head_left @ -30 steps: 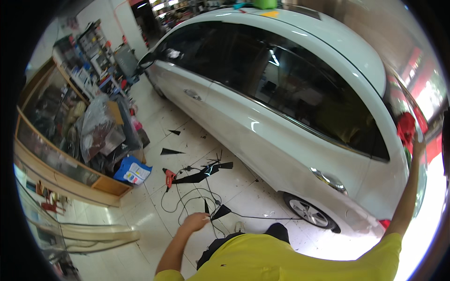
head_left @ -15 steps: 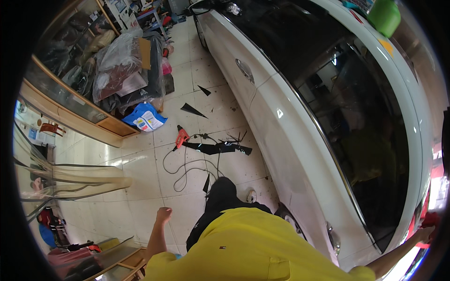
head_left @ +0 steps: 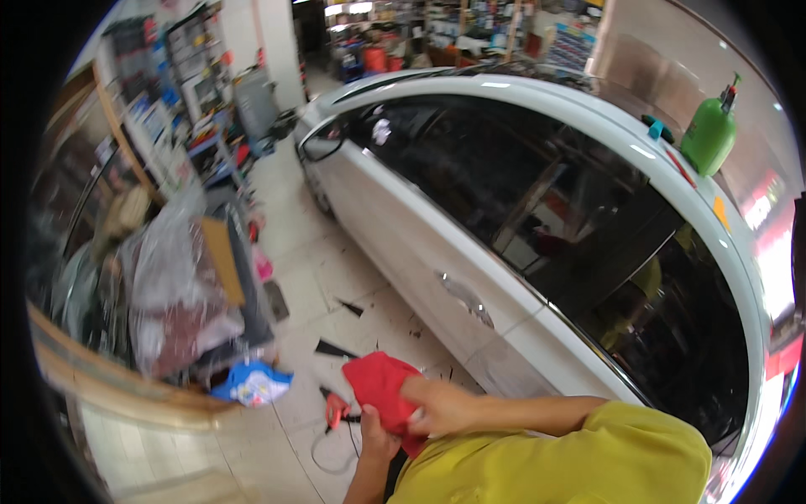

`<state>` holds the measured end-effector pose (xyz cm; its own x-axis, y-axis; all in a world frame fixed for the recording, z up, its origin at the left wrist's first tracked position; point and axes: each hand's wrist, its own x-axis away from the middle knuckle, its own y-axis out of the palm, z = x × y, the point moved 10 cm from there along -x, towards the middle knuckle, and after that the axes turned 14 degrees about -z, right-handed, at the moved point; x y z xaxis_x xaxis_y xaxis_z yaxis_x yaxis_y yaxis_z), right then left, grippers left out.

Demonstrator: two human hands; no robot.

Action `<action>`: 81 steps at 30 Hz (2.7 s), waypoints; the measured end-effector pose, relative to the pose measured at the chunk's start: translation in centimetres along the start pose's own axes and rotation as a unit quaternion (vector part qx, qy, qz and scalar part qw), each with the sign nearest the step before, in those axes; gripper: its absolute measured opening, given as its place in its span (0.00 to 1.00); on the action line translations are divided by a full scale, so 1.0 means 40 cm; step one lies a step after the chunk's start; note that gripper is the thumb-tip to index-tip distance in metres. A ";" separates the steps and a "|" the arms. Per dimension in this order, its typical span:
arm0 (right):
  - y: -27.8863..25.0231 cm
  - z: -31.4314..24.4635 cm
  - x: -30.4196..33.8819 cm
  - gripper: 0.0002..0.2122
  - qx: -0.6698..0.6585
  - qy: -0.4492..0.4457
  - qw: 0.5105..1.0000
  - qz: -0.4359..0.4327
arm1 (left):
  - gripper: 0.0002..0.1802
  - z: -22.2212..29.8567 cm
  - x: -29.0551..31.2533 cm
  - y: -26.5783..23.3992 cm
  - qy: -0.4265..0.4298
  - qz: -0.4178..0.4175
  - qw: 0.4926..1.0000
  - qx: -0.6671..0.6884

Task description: The person applies a tint film to the rear window of a white car. They smooth the film with their hands, trim the edges with a red utility knife, squeegee the surface with a blue tool, wipe the window with a red cloth, and use a heat gun with a yellow squeegee to finish the edges.

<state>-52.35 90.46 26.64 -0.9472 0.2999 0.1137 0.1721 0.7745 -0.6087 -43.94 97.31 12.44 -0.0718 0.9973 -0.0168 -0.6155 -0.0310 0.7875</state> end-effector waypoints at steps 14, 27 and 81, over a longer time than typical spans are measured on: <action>-1.382 0.275 -0.025 0.07 0.115 0.203 0.776 0.586 | 0.31 0.723 -1.185 -0.223 -0.003 -0.052 0.993 -0.103; -1.917 0.595 -0.385 0.09 0.143 0.022 0.627 0.766 | 0.33 0.615 -2.377 0.787 0.155 -0.546 0.639 -0.519; -2.395 1.472 -1.807 0.40 0.045 0.712 0.410 0.568 | 0.34 0.616 -3.782 -0.099 -0.121 -0.740 0.610 -0.257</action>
<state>-16.30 -38.20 30.49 0.8604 0.5092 0.0210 0.2123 -0.3207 -0.9231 -11.29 -51.77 27.05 0.9403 -0.0621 -0.3346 -0.0352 0.9602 -0.2771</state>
